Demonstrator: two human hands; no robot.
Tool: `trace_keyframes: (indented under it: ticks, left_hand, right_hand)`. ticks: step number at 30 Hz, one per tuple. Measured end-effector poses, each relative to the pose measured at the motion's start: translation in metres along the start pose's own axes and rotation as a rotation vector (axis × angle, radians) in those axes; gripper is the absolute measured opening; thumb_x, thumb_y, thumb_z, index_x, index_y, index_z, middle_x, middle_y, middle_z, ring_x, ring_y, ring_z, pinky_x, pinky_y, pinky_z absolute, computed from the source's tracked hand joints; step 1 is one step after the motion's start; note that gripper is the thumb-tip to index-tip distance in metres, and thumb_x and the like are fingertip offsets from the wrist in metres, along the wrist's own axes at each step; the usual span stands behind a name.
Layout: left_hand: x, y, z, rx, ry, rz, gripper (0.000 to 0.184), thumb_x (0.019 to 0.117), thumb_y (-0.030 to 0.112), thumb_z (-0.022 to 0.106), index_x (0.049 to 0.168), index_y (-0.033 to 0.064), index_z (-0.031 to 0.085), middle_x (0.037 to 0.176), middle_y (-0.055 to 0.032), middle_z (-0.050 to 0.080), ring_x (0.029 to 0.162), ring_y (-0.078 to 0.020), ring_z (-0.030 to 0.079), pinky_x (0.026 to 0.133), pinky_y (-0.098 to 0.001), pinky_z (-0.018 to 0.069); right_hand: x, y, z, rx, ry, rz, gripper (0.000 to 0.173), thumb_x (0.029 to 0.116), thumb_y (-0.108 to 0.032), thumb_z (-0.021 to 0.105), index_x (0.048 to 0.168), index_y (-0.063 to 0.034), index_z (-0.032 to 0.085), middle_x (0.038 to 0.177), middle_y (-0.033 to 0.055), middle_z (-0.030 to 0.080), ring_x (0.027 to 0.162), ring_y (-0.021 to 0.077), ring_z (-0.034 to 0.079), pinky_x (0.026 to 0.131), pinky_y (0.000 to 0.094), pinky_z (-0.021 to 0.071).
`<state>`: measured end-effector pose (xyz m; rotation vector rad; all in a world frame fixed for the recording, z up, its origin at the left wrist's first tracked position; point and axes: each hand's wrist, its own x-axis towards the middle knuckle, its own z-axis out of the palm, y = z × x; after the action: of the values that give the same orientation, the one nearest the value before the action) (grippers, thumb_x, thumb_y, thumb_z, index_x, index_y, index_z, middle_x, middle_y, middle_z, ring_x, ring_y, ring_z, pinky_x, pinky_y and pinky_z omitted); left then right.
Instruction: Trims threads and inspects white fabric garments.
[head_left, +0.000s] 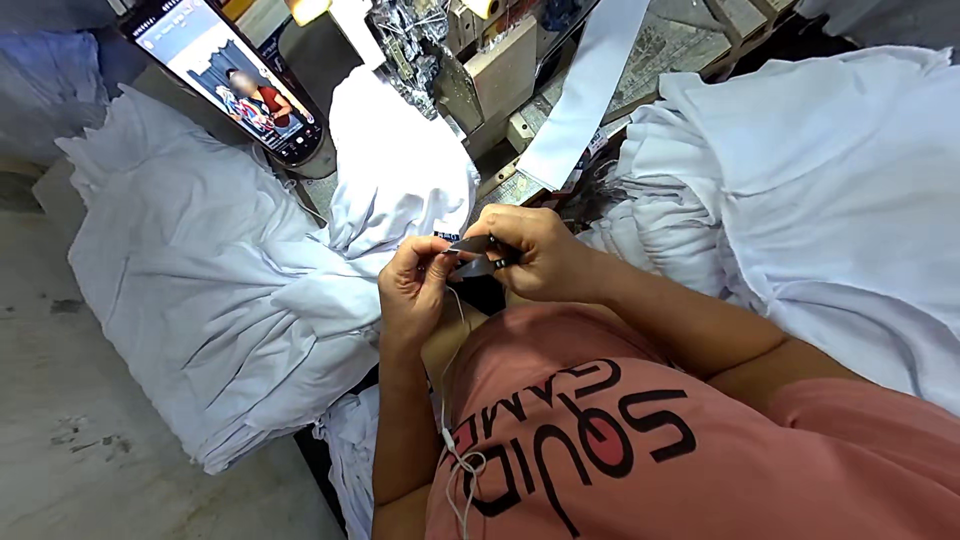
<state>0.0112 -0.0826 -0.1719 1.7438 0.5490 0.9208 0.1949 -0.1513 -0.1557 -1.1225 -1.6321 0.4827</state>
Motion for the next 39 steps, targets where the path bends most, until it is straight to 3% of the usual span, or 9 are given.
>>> trace_keyframes:
  ticks: [4,8,15,19,24,28,32,36,39]
  left_hand:
    - [-0.001,-0.002,-0.003,-0.039,0.018,0.063,0.009,0.1029,0.012,0.061,0.107,0.0189,0.066,0.099,0.0148,0.069,0.084,0.0034,0.067,0.075,-0.0156,0.0583]
    - [0.002,-0.002,-0.006,-0.028,-0.018,0.116,0.010,0.1018,0.009,0.062,0.106,0.0165,0.067,0.103,0.0138,0.068,0.090,0.0040,0.066,0.080,-0.0163,0.0579]
    - [0.004,-0.002,-0.013,-0.075,-0.081,0.050,0.010,0.1055,0.015,0.057,0.105,0.0144,0.067,0.105,0.0119,0.067,0.095,0.0027,0.065,0.084,-0.0185,0.0560]
    - [0.005,-0.001,-0.011,-0.072,0.013,-0.005,0.009,0.1003,0.007,0.063,0.104,0.0109,0.070,0.109,0.0099,0.070,0.097,0.0001,0.067,0.087,-0.0205,0.0576]
    - [0.006,0.001,-0.006,-0.018,0.132,-0.051,0.012,0.0943,-0.001,0.068,0.104,0.0057,0.071,0.100,0.0087,0.073,0.085,-0.0004,0.070,0.079,-0.0194,0.0598]
    - [0.009,0.003,-0.005,0.034,0.171,-0.046,0.015,0.0920,-0.003,0.070,0.106,0.0024,0.071,0.099,0.0062,0.073,0.082,-0.0004,0.069,0.076,-0.0179,0.0587]
    - [0.010,0.004,-0.004,0.052,0.149,-0.042,0.024,0.0901,-0.003,0.072,0.111,0.0051,0.065,0.097,0.0082,0.072,0.083,-0.0001,0.069,0.076,-0.0176,0.0589]
    - [0.010,0.007,-0.003,-0.046,0.109,-0.090,0.046,0.0881,-0.005,0.072,0.129,0.0050,0.054,0.103,0.0077,0.073,0.088,-0.0018,0.070,0.081,-0.0192,0.0591]
    - [0.011,0.006,-0.002,-0.054,0.146,-0.113,0.046,0.0863,-0.008,0.073,0.124,0.0085,0.054,0.097,0.0086,0.074,0.084,-0.0026,0.072,0.078,-0.0199,0.0600]
  right_hand:
    - [0.006,0.007,0.001,0.298,0.077,0.319,0.018,0.1017,-0.013,0.059,0.097,0.0023,0.067,0.076,-0.0035,0.060,0.065,-0.0062,0.052,0.061,0.0113,0.0444]
    - [0.016,0.008,0.004,0.678,-0.003,0.643,0.022,0.1072,-0.017,0.050,0.090,-0.0076,0.059,0.062,-0.0102,0.055,0.046,-0.0069,0.038,0.043,0.0109,0.0300]
    - [0.017,0.010,0.014,0.541,0.066,0.461,0.009,0.0985,-0.001,0.060,0.091,-0.0024,0.064,0.075,-0.0065,0.061,0.065,-0.0053,0.056,0.062,0.0118,0.0490]
    - [0.012,0.011,0.015,0.483,0.085,0.455,0.007,0.0984,-0.001,0.061,0.093,-0.0002,0.065,0.078,-0.0047,0.062,0.068,-0.0051,0.058,0.066,0.0121,0.0506]
    - [0.008,0.014,0.015,0.447,0.082,0.441,0.009,0.0993,-0.002,0.059,0.094,0.0015,0.066,0.077,-0.0039,0.063,0.068,-0.0052,0.058,0.066,0.0121,0.0503]
    - [0.006,0.010,0.015,0.544,0.100,0.490,0.014,0.1043,-0.007,0.053,0.097,-0.0014,0.063,0.072,-0.0085,0.062,0.055,-0.0087,0.046,0.051,0.0096,0.0373]
    - [0.003,0.015,0.018,0.411,0.098,0.417,0.009,0.0990,-0.004,0.060,0.095,0.0010,0.066,0.077,-0.0039,0.063,0.067,-0.0058,0.056,0.065,0.0115,0.0479]
    - [0.001,0.015,0.020,0.397,0.144,0.438,0.007,0.0991,-0.003,0.060,0.095,-0.0002,0.065,0.076,-0.0039,0.064,0.067,-0.0050,0.058,0.065,0.0124,0.0499]
    - [-0.001,0.015,0.022,0.417,0.160,0.446,0.008,0.0991,-0.003,0.059,0.094,-0.0003,0.065,0.074,-0.0043,0.064,0.066,-0.0051,0.058,0.064,0.0124,0.0487]
